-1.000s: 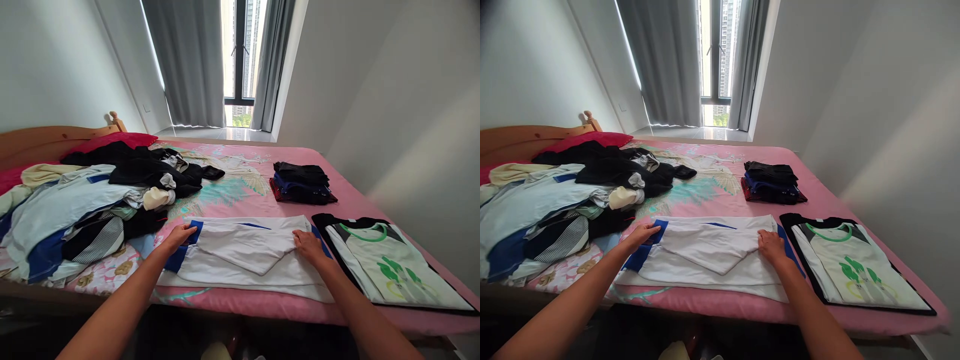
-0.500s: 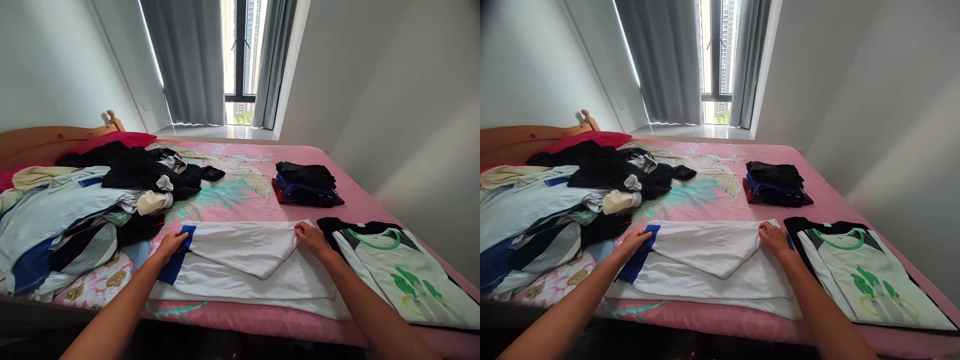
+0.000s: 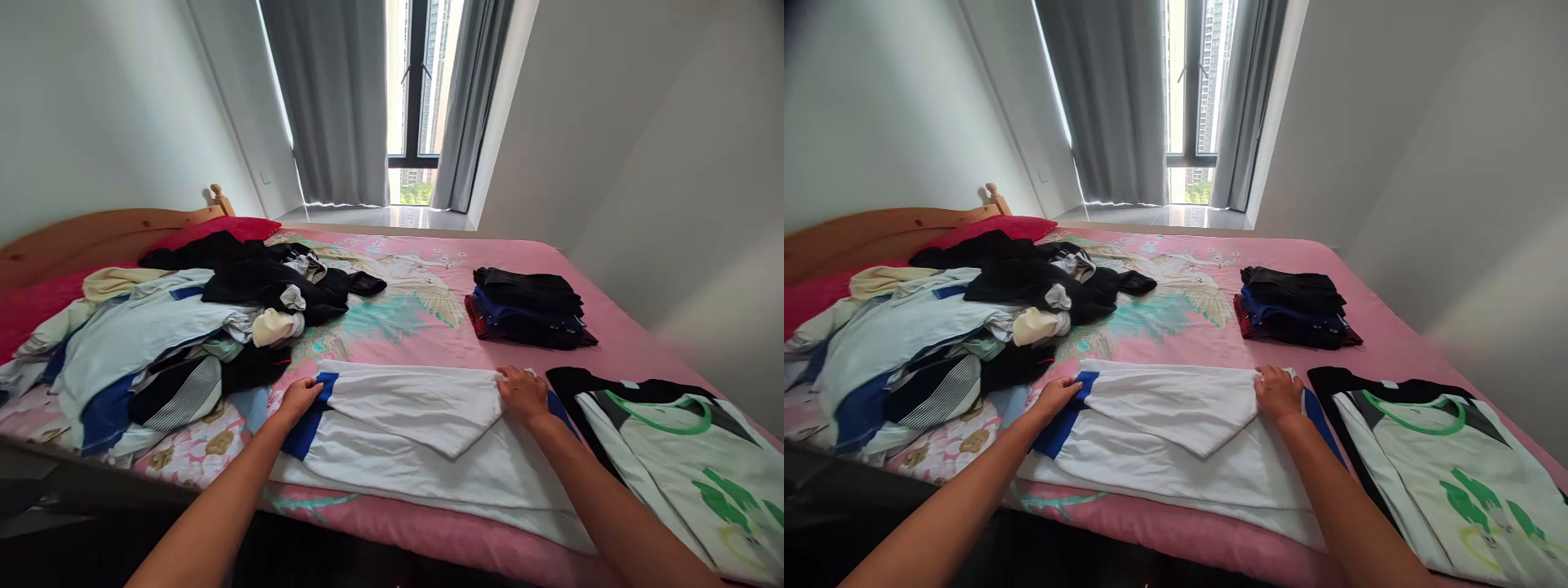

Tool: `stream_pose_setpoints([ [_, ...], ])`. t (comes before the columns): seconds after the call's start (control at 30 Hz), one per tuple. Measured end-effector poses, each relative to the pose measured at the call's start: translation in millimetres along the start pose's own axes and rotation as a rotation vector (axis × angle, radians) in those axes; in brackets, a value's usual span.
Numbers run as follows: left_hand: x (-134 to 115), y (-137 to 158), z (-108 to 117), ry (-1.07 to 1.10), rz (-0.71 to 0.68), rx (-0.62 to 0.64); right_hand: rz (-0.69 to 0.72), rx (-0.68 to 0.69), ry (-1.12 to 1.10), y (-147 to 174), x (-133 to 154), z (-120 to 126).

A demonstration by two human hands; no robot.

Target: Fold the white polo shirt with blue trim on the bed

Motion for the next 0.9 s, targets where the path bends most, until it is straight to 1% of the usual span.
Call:
stream_pose_setpoints([
  [0.07,1.6,-1.5,1.5,-0.045,-0.046,0.008,0.020,-0.074,-0.028,11.3,12.7,2.7],
  [0.13,2.2,-3.7,4.8,-0.099,-0.094,0.002,0.087,-0.140,-0.098,27.7,27.7,7.7],
  [0.2,1.1,-4.2,10.3,-0.165,-0.143,-0.029,0.169,-0.163,-0.176,46.4,40.6,12.4],
  [0.27,-2.9,-0.5,16.7,-0.224,-0.210,-0.089,0.219,-0.166,-0.232,63.6,47.6,16.4],
  [0.37,-13.3,13.8,20.5,-0.260,-0.340,-0.161,0.198,-0.177,-0.274,80.8,50.0,22.6],
  [0.43,-21.9,26.1,13.7,-0.261,-0.462,-0.144,0.164,-0.181,-0.291,87.2,55.3,27.4],
  [0.5,-31.6,39.1,-1.4,-0.263,-0.622,-0.085,0.169,-0.167,-0.319,91.6,69.6,31.3],
  [0.57,-41.7,53.6,-22.3,-0.273,-0.776,-0.016,0.211,-0.137,-0.358,94.4,90.7,32.6],
  [0.63,-51.3,71.7,-45.1,-0.283,-0.860,0.029,0.247,-0.102,-0.402,94.5,109.8,30.6],
  [0.7,-61.9,98.0,-68.0,-0.281,-0.925,0.062,0.236,-0.096,-0.444,90.1,117.3,27.2],
  [0.73,-67.4,114.7,-79.2,-0.271,-0.968,0.084,0.212,-0.109,-0.460,85.9,115.0,25.6],
  [0.8,-77.7,152.1,-101.3,-0.246,-1.078,0.149,0.133,-0.148,-0.466,74.7,98.4,23.0],
  [0.83,-81.7,170.3,-111.9,-0.243,-1.126,0.183,0.079,-0.158,-0.451,68.3,85.2,21.8],
  [0.9,-87.3,199.6,-132.0,-0.262,-1.187,0.229,-0.042,-0.136,-0.400,55.8,53.3,19.4],
])
Point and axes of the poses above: each hand's wrist, its own y-axis away from the middle knuckle, its own z-axis out of the back of the hand, x = y × z, the point moved 4 cm from there along -y, towards the middle knuckle, and after that the axes turned 11 degrees about -x, right-handed, at the moved point
